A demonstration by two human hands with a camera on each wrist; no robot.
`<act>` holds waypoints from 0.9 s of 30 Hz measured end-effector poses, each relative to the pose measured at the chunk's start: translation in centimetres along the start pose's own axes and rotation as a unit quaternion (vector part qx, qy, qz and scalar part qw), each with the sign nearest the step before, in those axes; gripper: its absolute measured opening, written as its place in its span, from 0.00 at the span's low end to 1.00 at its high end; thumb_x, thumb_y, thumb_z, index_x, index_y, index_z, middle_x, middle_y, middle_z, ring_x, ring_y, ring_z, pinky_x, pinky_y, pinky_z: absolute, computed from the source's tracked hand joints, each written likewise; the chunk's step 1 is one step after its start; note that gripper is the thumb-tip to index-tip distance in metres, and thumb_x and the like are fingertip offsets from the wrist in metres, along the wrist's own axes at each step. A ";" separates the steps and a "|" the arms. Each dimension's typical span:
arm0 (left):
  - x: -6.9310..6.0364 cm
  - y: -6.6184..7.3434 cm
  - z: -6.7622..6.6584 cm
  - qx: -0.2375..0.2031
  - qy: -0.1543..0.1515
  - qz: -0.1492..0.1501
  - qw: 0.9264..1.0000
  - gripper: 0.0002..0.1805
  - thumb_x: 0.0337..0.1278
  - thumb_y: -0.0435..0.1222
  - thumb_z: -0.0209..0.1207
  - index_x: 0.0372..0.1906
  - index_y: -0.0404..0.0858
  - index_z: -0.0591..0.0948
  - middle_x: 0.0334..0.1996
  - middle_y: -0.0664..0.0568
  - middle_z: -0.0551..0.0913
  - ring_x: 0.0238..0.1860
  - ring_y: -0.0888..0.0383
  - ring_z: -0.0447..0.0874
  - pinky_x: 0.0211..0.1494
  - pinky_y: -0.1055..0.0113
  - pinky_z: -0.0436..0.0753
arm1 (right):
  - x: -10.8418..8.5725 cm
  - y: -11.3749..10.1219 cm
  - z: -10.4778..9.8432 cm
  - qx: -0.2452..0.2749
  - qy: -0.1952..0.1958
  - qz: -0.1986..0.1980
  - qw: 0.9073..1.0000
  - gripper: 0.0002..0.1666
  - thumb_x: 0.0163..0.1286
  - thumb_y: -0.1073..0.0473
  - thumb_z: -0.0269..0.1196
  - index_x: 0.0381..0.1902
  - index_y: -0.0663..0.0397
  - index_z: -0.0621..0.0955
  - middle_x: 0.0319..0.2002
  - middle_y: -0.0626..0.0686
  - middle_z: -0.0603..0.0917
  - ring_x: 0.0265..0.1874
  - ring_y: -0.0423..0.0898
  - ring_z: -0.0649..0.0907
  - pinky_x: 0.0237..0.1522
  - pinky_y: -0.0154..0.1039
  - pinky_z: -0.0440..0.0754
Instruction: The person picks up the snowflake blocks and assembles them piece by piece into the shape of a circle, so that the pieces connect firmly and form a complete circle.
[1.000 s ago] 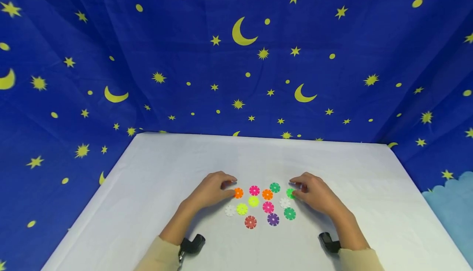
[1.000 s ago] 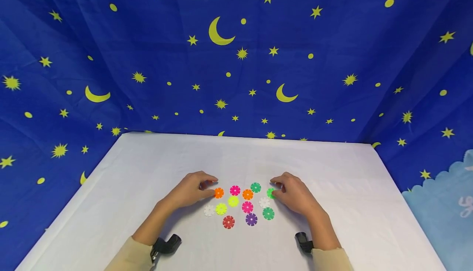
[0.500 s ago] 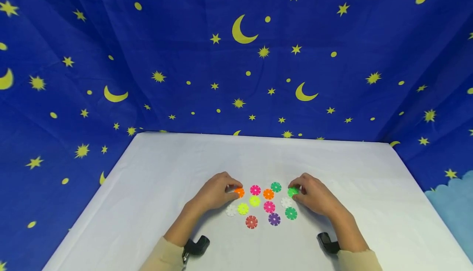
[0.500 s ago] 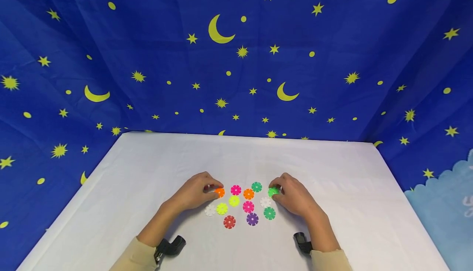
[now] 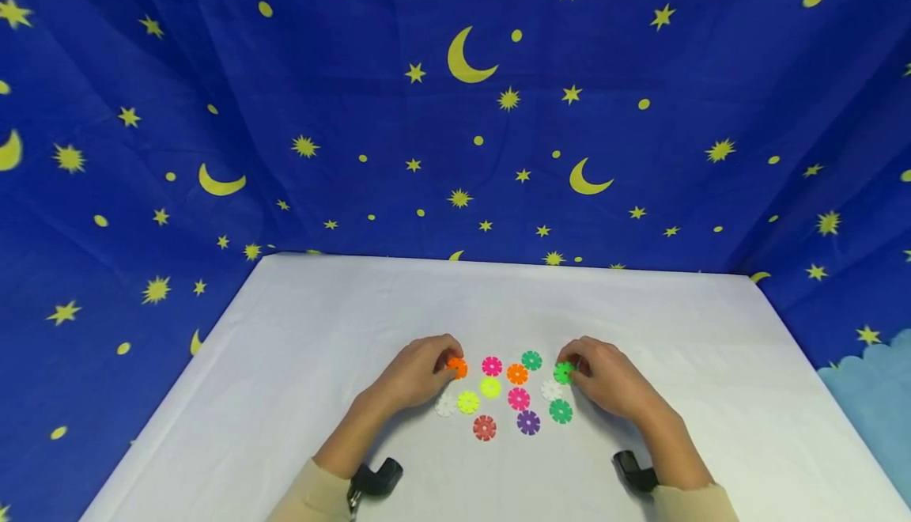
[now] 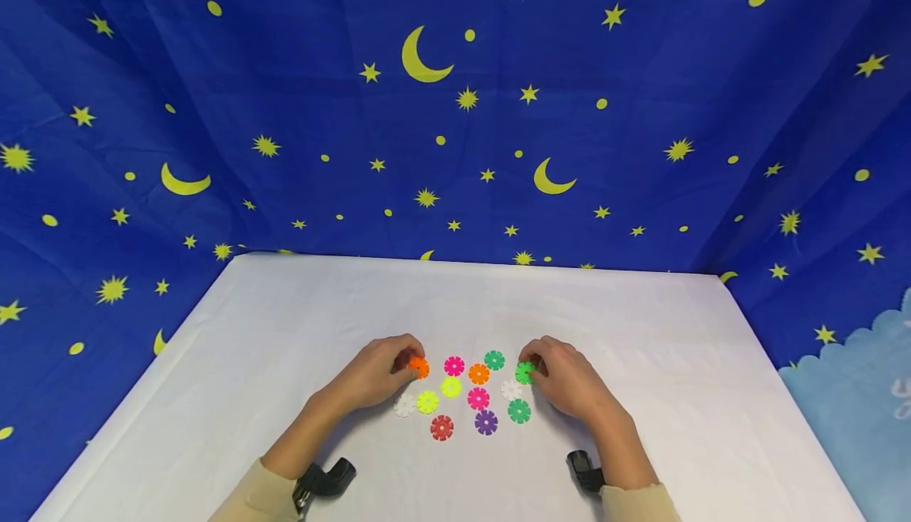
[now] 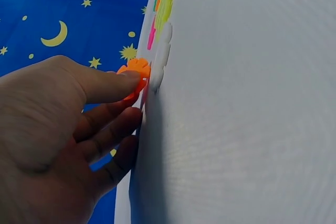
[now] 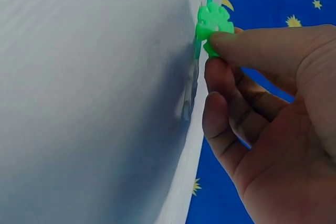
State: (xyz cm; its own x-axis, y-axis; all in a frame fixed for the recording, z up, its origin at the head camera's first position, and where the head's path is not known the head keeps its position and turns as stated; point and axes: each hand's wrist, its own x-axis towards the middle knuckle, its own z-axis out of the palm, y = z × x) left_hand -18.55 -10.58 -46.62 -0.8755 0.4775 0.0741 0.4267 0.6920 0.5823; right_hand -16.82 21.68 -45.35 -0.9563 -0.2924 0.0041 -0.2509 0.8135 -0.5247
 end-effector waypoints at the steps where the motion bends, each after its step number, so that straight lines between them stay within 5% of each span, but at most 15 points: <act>1: 0.0 0.0 0.0 -0.002 0.002 0.003 1.000 0.09 0.58 0.34 0.64 0.43 0.47 0.79 0.29 0.62 0.76 0.31 0.62 0.73 0.37 0.68 0.76 | 0.0 0.0 0.0 0.002 -0.001 0.000 1.000 0.13 0.58 0.69 0.66 0.39 0.48 0.83 0.33 0.43 0.79 0.30 0.42 0.74 0.36 0.41 0.75; 27: -0.1 0.3 -0.6 -0.042 0.027 0.015 0.999 0.10 0.60 0.31 0.61 0.44 0.46 0.82 0.36 0.62 0.81 0.33 0.64 0.76 0.40 0.68 0.79 | -0.3 -0.5 -0.5 0.041 0.013 -0.006 0.999 0.06 0.61 0.64 0.67 0.35 0.48 0.82 0.27 0.42 0.77 0.27 0.42 0.74 0.31 0.38 0.75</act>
State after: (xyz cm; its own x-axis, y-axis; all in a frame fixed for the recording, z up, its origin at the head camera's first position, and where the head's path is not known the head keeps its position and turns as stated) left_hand -18.50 -10.77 -45.97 -0.8741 0.4667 0.1343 0.4348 0.6289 0.6445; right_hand -16.46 21.66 -44.65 -0.9573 -0.2872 0.0318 -0.2495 0.7661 -0.5923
